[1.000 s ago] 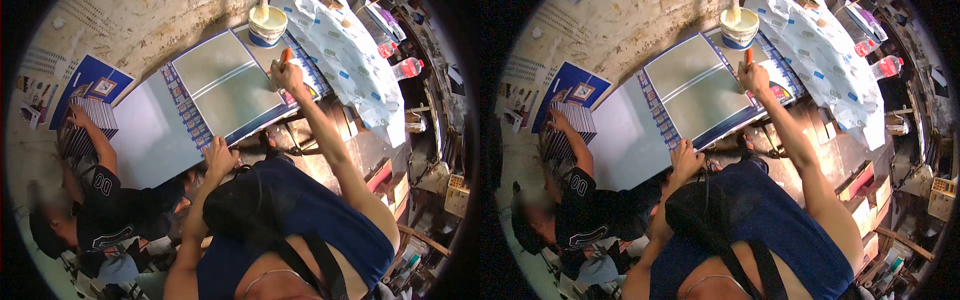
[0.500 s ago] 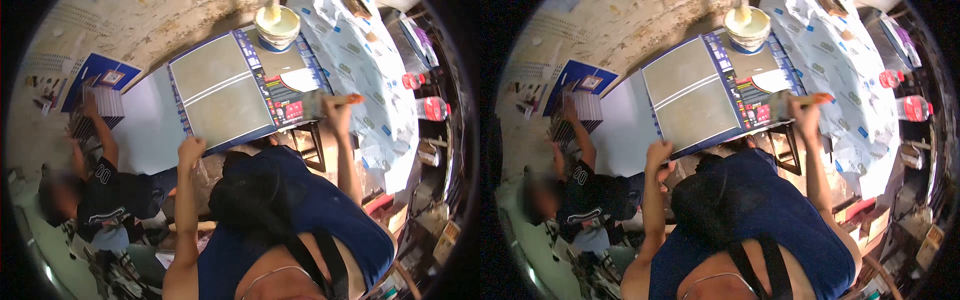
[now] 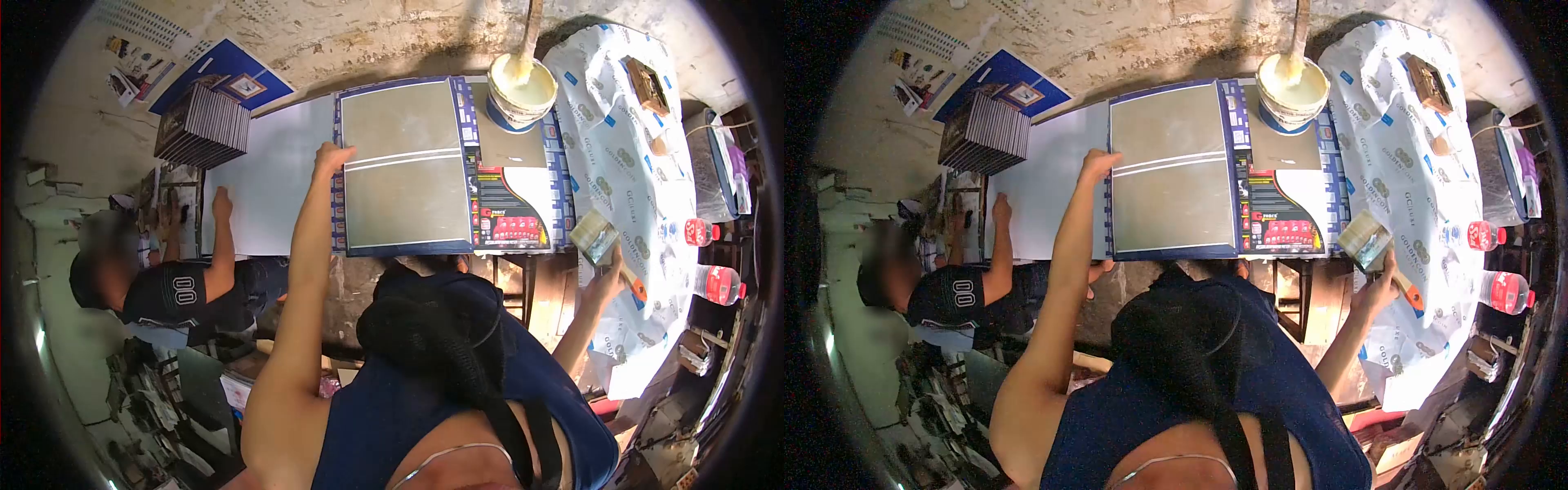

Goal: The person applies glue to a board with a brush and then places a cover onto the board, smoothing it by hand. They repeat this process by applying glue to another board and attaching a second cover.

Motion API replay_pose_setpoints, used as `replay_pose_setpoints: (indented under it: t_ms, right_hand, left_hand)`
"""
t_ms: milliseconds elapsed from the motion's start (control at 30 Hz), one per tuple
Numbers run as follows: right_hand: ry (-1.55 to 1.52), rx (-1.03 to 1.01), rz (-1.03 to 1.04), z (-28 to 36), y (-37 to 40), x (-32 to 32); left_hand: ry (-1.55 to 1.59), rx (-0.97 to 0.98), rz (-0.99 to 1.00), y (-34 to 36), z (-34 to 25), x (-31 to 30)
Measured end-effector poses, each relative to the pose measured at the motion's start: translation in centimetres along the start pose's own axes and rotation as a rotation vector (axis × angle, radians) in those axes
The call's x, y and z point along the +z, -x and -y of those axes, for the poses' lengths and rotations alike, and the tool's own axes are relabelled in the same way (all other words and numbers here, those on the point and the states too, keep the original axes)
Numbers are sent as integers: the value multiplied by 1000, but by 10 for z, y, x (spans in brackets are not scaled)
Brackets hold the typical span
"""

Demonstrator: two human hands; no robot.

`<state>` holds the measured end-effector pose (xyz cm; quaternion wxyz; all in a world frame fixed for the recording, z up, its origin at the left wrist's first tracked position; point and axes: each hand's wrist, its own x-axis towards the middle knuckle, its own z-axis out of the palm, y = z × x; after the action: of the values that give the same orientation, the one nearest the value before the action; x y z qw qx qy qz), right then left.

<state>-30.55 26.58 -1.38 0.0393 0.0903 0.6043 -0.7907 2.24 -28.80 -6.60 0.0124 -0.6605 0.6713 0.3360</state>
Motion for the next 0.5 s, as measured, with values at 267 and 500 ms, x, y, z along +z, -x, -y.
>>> replay_pose_setpoints:
  t_ms: [267,500]
  right_hand:
    - [-88,14,-24,4,13,54]
    - [252,-466,497,-54,39,251]
  left_hand:
    - [-189,16,18,-10,3,-22]
    - [-375,504,-243,75,21,-22]
